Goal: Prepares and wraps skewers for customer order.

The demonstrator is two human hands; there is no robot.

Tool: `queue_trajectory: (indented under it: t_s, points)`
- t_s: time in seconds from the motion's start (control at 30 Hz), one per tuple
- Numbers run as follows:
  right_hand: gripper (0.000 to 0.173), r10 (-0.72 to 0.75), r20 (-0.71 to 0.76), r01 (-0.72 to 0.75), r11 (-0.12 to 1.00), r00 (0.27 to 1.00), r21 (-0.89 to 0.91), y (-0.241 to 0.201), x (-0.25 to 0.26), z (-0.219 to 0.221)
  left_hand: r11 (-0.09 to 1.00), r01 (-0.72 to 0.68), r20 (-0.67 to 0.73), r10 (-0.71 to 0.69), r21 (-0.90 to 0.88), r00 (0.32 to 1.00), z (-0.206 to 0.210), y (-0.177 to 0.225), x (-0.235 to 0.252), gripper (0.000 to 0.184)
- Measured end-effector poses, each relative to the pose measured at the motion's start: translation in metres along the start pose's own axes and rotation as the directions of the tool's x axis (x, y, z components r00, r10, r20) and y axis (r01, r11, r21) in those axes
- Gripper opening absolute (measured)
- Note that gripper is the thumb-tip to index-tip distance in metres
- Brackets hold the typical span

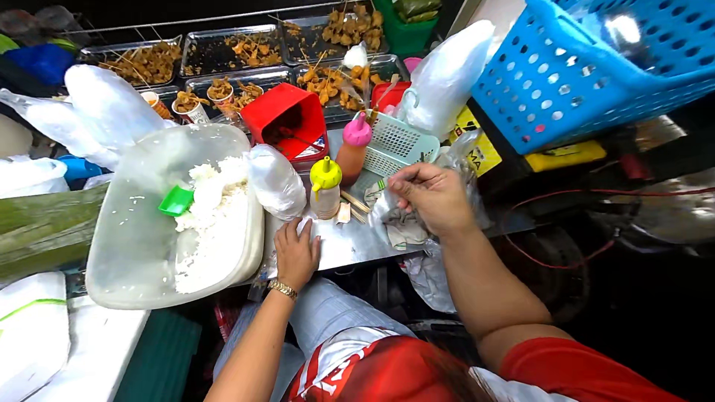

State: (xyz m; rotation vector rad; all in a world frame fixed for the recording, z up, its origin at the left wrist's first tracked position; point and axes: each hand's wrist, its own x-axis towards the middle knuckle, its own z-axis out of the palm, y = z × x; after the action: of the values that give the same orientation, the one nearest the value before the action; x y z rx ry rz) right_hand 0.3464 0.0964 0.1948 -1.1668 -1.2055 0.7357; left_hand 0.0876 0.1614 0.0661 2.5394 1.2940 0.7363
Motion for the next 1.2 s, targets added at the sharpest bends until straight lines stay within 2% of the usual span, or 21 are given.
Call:
queue_trajectory:
  t_s: [0.07, 0.13, 0.2, 0.27, 0.43, 0.63, 0.7, 0.77, 0.83, 0.87, 0.9, 0.97, 1.0, 1.07, 1.13, 1.2]
  points:
    - [0.006, 0.04, 0.073, -0.047, 0.995, 0.997, 0.09, 0.005, -0.004, 0.023, 0.992, -0.007, -0.07, -0.002, -0.125, 0.998, -0.01, 0.011, -0.003, 0.042]
    - [0.007, 0.041, 0.106, -0.057, 0.986, 0.994, 0.154, 0.01, -0.007, 0.042, 0.995, 0.088, -0.032, -0.089, -0.045, 0.996, -0.016, 0.016, -0.013, 0.049]
    - [0.007, 0.012, 0.086, -0.028, 0.982, 0.996, 0.187, 0.012, -0.007, 0.049, 0.963, 0.259, 0.064, -0.264, 0.078, 0.962, -0.012, 0.006, -0.026, 0.06]
    - [0.008, -0.007, 0.046, -0.001, 0.983, 0.999, 0.185, 0.013, -0.005, 0.047, 0.93, 0.33, 0.127, -0.351, 0.162, 0.928, -0.008, -0.008, -0.034, 0.056]
    - [0.008, 0.08, -0.055, -0.07, 0.985, 0.995, 0.16, 0.018, -0.004, 0.034, 0.962, 0.251, 0.172, -0.267, 0.111, 0.948, -0.004, -0.018, -0.009, 0.041]
    - [0.007, 0.095, -0.062, -0.094, 0.995, 0.994, 0.025, 0.025, -0.006, 0.036, 0.934, 0.318, 0.305, -0.354, 0.164, 0.884, 0.001, -0.027, 0.045, 0.042]
    - [0.007, 0.084, -0.039, -0.085, 0.996, 0.996, -0.019, 0.024, -0.006, 0.038, 0.926, 0.336, 0.289, -0.373, 0.172, 0.882, 0.001, -0.026, 0.046, 0.044]
    - [0.008, 0.087, 0.011, -0.087, 0.996, 0.996, -0.036, 0.022, -0.006, 0.044, 0.948, 0.311, 0.183, -0.319, 0.07, 0.93, -0.004, -0.019, 0.034, 0.045]
    - [0.007, 0.085, 0.061, -0.083, 0.996, 0.995, -0.035, 0.022, -0.006, 0.055, 0.958, 0.206, 0.024, -0.205, -0.197, 0.978, -0.009, -0.007, 0.016, 0.038]
    - [0.007, 0.07, 0.077, -0.069, 0.997, 0.995, -0.023, 0.021, -0.005, 0.061, 0.91, 0.143, -0.021, -0.164, -0.39, 0.986, -0.009, -0.001, 0.008, 0.039]
    - [0.008, 0.044, 0.081, -0.043, 0.999, 0.996, -0.009, 0.02, -0.004, 0.067, 0.812, 0.099, -0.014, -0.131, -0.576, 0.991, -0.008, 0.004, 0.003, 0.045]
    - [0.009, -0.02, 0.054, 0.019, 0.999, 0.998, 0.03, 0.018, 0.0, 0.075, 0.645, 0.084, 0.032, -0.093, -0.759, 0.995, -0.01, 0.013, -0.004, 0.062]
    - [0.009, -0.04, 0.028, 0.039, 0.998, 0.999, 0.046, 0.017, 0.004, 0.075, 0.624, 0.08, 0.014, -0.11, -0.778, 0.994, -0.01, 0.016, -0.005, 0.06]
    - [0.01, -0.02, -0.031, 0.021, 0.998, 0.999, 0.056, 0.022, 0.01, 0.068, 0.655, 0.109, -0.035, -0.202, -0.748, 0.979, -0.011, 0.018, -0.006, 0.033]
    - [0.012, 0.083, -0.085, -0.08, 0.996, 0.993, 0.035, 0.037, 0.013, 0.055, 0.641, 0.212, -0.001, -0.314, -0.738, 0.949, -0.012, 0.013, -0.003, 0.016]
    - [0.013, 0.248, -0.154, -0.247, 0.969, 0.956, 0.029, 0.056, 0.016, 0.041, 0.63, 0.314, 0.084, -0.367, -0.711, 0.926, -0.012, 0.005, 0.001, 0.014]
